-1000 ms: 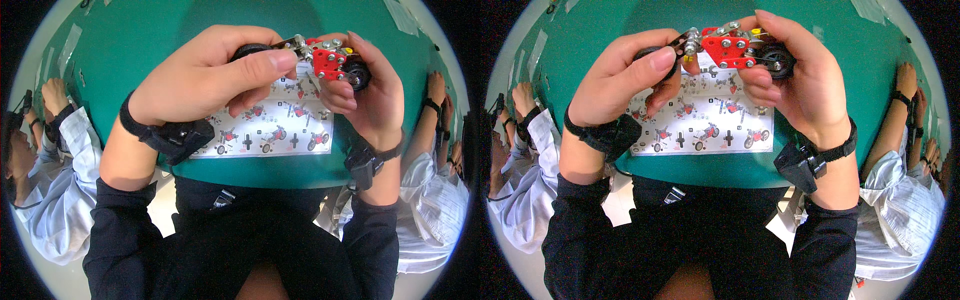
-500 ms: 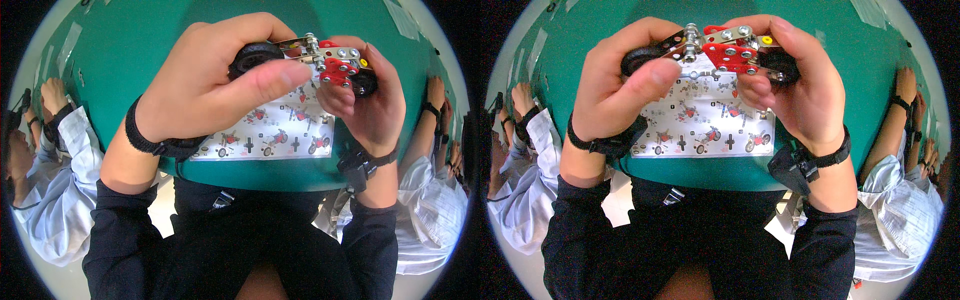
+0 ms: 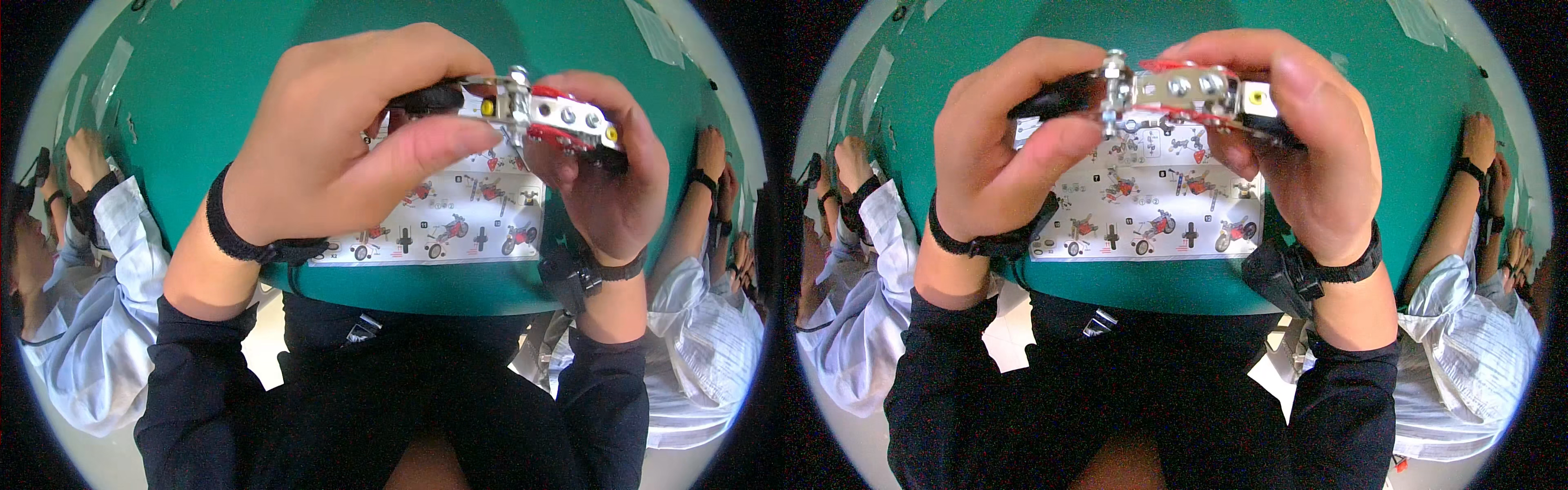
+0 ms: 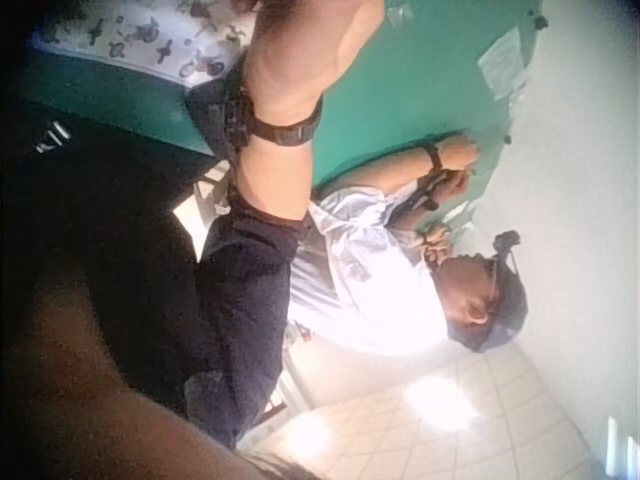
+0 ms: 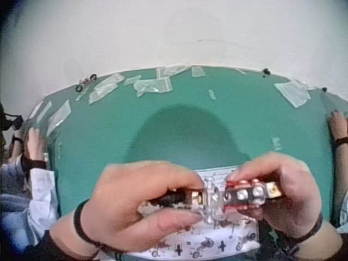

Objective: Assemble a small toy motorcycle model using a manual and small tools.

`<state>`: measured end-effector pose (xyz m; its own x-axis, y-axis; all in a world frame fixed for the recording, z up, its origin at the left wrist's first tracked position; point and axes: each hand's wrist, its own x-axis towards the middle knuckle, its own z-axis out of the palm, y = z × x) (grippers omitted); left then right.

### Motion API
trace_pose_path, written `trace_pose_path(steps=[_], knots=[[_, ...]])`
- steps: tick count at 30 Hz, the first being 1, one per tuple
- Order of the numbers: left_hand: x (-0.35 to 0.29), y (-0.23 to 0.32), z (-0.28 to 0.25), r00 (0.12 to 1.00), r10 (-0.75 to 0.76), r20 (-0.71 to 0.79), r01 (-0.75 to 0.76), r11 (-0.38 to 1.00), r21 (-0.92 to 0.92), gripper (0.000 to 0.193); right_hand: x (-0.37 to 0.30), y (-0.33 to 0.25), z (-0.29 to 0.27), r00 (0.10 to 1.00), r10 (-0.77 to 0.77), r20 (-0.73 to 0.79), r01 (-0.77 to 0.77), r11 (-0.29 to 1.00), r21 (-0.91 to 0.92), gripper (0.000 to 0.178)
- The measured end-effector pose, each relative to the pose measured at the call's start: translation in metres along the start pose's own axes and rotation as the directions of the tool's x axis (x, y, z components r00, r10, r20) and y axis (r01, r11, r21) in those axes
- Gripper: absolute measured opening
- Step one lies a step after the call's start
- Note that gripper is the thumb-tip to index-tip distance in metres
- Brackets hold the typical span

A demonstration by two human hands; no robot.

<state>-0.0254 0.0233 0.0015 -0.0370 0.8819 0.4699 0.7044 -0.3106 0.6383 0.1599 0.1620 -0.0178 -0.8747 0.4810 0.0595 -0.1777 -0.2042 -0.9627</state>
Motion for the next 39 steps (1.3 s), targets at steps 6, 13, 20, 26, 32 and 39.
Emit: trace_pose_path(steps=[6,13,20,26,32,39], knots=[[-0.005,0.002,-0.004,0.947,-0.294,0.131,0.307,0.947,-0.094,0.034,0.000,-0.003,0.006,0.997,0.057,-0.051,-0.065,0.982,-0.179,0.052],[-0.004,0.001,-0.004,0.997,-0.042,0.064,0.045,0.998,-0.041,0.050,0.000,0.004,-0.001,0.995,0.004,0.097,0.016,0.979,-0.205,0.055],[-0.010,0.000,0.000,0.988,-0.024,-0.154,0.044,0.991,0.123,0.039,0.006,0.006,-0.005,0.982,-0.171,0.077,0.184,0.958,-0.221,0.053],[0.004,-0.005,0.002,0.943,-0.108,-0.316,0.126,0.991,0.037,0.035,0.004,-0.005,-0.021,0.969,0.231,0.081,-0.042,0.484,-0.874,0.017],[0.001,-0.003,0.006,0.948,-0.034,-0.317,0.101,0.975,0.198,0.033,-0.004,-0.002,-0.005,0.988,0.055,0.141,0.120,0.288,-0.950,0.024],[0.005,0.001,-0.005,1.000,-0.019,0.024,0.015,0.988,0.153,0.034,-0.007,-0.006,-0.003,0.964,0.265,0.015,-0.016,0.115,-0.993,0.015]])
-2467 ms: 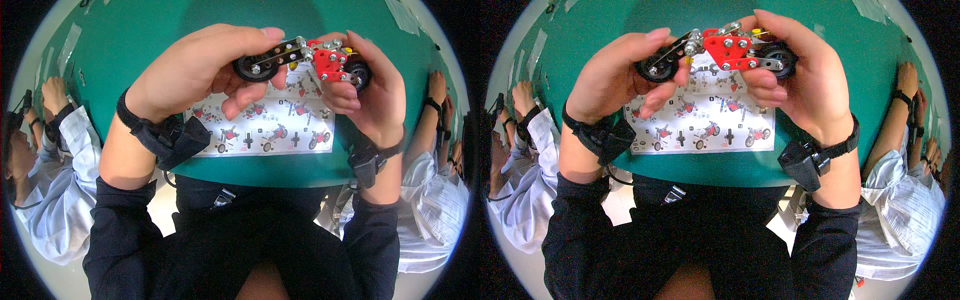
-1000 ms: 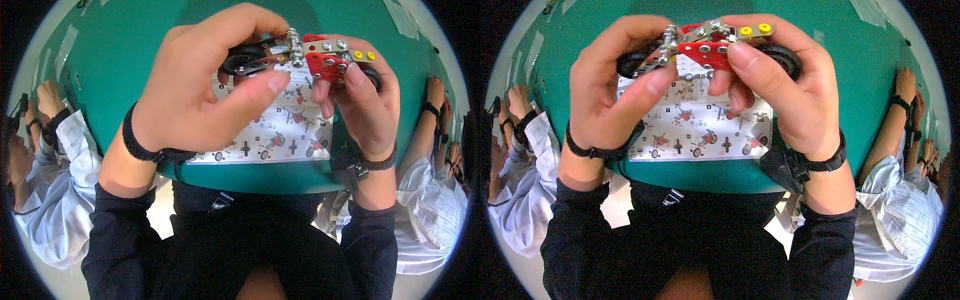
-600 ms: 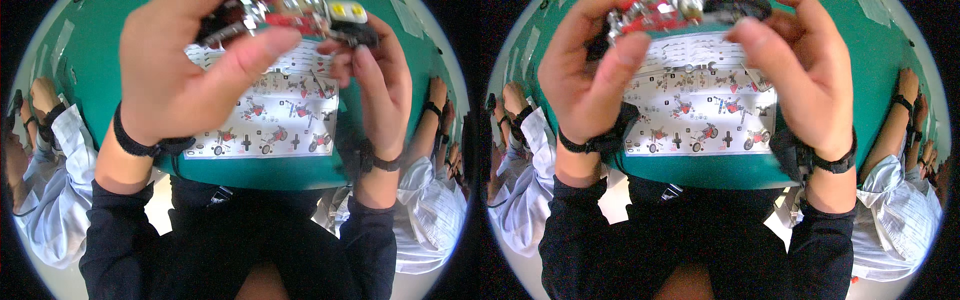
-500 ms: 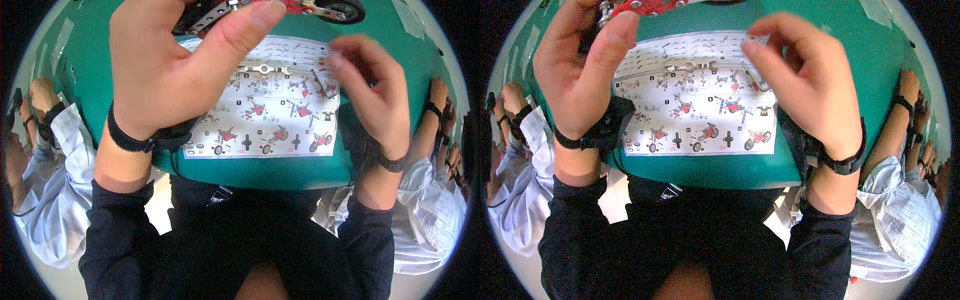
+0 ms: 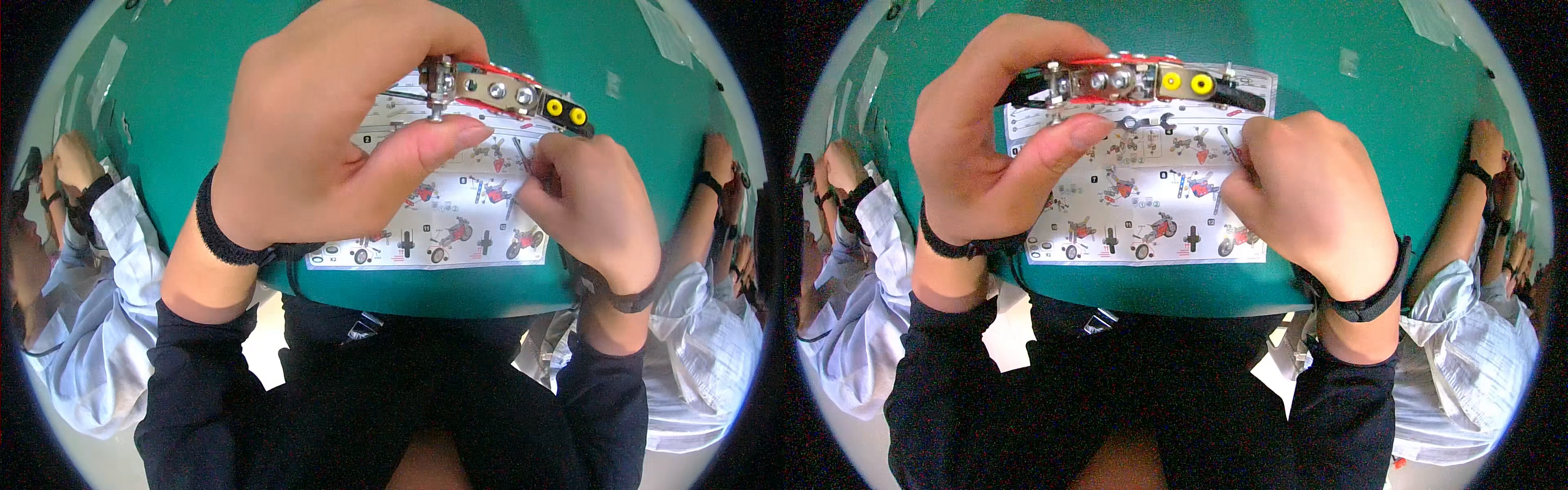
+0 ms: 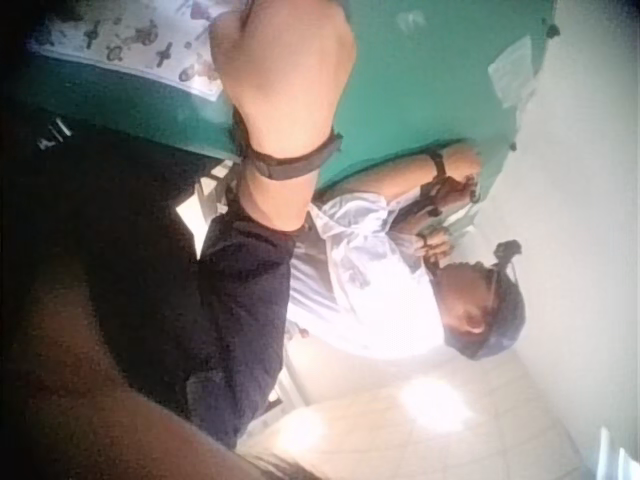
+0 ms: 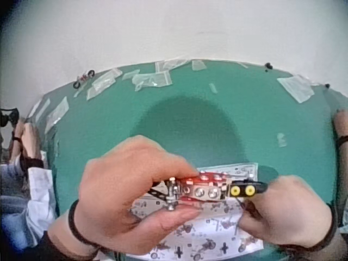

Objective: Assemble a small toy motorcycle model using a manual and small tools.

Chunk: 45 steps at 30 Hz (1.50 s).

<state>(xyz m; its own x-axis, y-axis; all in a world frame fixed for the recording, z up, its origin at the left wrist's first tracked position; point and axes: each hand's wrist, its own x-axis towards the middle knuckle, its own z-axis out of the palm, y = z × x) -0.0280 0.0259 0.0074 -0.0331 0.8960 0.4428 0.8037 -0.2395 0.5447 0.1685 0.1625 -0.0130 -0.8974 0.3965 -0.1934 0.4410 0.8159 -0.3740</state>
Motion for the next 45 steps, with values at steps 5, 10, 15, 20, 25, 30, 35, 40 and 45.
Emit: trace_pose_path(steps=[5,10,15,20,25,30,35,40,45], knots=[[-0.006,0.001,0.002,0.998,-0.068,0.010,0.068,0.997,-0.026,0.032,-0.003,0.000,-0.003,1.000,0.004,-0.015,-0.006,0.995,-0.102,0.014],[-0.010,0.001,0.006,0.892,-0.446,0.074,0.435,0.802,-0.409,0.028,0.002,0.001,0.002,0.969,-0.054,-0.242,0.037,0.997,-0.075,0.015],[-0.009,-0.008,0.009,0.814,-0.490,0.314,0.548,0.465,-0.696,0.029,0.006,-0.004,-0.007,0.869,-0.082,-0.487,0.130,0.989,0.066,0.012],[-0.009,-0.012,0.007,0.766,-0.474,0.434,0.566,0.177,-0.805,0.034,0.006,-0.015,0.001,0.733,0.069,-0.676,0.198,0.930,0.310,0.012],[-0.011,-0.016,0.012,0.783,-0.399,0.477,0.538,0.052,-0.841,0.038,0.002,-0.019,0.007,0.687,-0.086,-0.721,0.336,0.918,0.211,0.016],[-0.010,-0.010,0.014,0.761,-0.372,0.532,0.552,-0.061,-0.832,0.040,0.001,-0.023,0.008,0.710,-0.200,-0.676,0.380,0.916,0.128,0.016],[-0.013,-0.009,0.015,0.782,-0.295,0.550,0.544,-0.110,-0.832,0.042,0.004,-0.023,0.007,0.648,-0.323,-0.690,0.430,0.903,-0.018,0.030],[-0.011,-0.007,0.012,0.803,-0.292,0.520,0.560,0.069,-0.826,0.042,0.002,-0.024,0.008,0.611,-0.349,-0.711,0.464,0.885,-0.035,0.032],[-0.011,0.003,0.018,0.825,-0.365,0.431,0.536,0.268,-0.801,0.039,0.001,-0.022,0.011,0.631,-0.315,-0.709,0.456,0.890,0.011,0.028]])
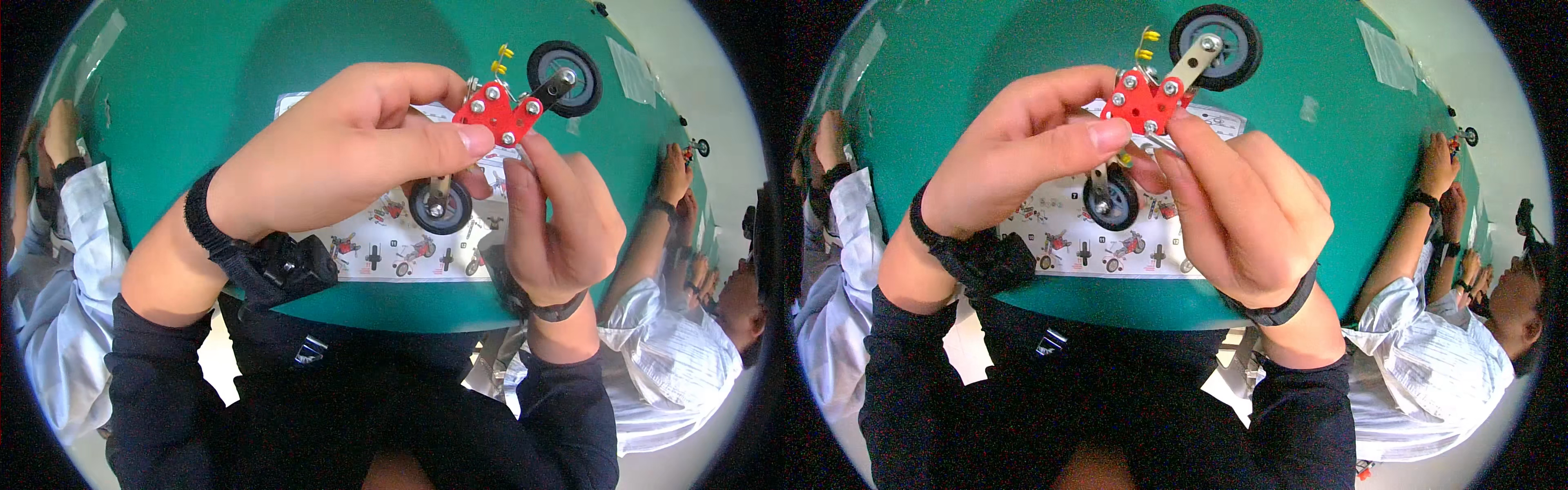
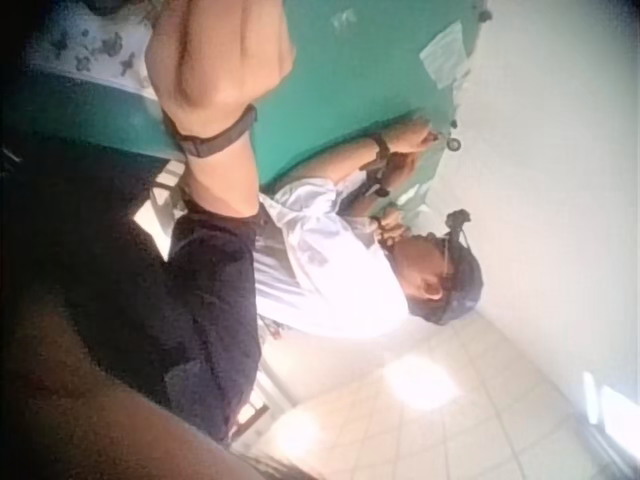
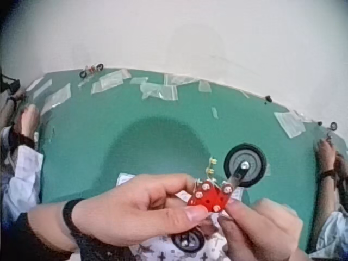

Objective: Assemble a small toy motorcycle model using a manual and small tools.

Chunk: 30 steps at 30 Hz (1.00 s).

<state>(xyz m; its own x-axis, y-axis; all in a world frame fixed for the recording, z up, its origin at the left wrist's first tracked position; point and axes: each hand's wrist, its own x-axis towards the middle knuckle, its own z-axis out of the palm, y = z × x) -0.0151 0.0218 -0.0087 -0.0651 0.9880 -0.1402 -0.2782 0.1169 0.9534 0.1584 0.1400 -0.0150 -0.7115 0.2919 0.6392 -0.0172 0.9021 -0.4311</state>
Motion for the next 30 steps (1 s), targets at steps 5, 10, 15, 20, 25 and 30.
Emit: trace_pose_path(steps=[5,10,15,20,25,30], knots=[[-0.003,0.001,-0.004,0.984,0.121,-0.128,-0.083,0.959,0.273,0.027,-0.005,0.003,-0.004,0.999,-0.005,-0.044,0.005,1.000,0.005,0.019],[-0.001,0.002,-0.008,0.958,0.237,-0.161,-0.135,0.868,0.478,0.025,-0.006,0.011,-0.003,0.978,0.034,-0.205,0.000,0.987,0.163,0.016],[-0.001,0.007,-0.002,0.963,0.178,-0.204,-0.061,0.876,0.478,0.024,-0.002,0.014,-0.005,0.990,0.136,-0.046,-0.132,0.988,0.080,0.013],[-0.002,0.010,-0.001,0.974,0.072,-0.214,0.000,0.948,0.319,0.023,-0.002,0.016,-0.004,0.958,0.287,-0.009,-0.251,0.851,0.462,0.012],[0.004,0.028,-0.011,0.990,-0.054,-0.130,0.080,0.975,0.207,0.027,-0.004,0.015,-0.008,0.923,0.383,0.041,-0.350,0.791,0.502,0.027],[-0.003,0.010,0.007,0.959,0.116,-0.257,0.020,0.881,0.473,0.026,0.012,0.007,-0.014,0.970,0.158,0.186,-0.144,0.986,-0.088,0.050]])
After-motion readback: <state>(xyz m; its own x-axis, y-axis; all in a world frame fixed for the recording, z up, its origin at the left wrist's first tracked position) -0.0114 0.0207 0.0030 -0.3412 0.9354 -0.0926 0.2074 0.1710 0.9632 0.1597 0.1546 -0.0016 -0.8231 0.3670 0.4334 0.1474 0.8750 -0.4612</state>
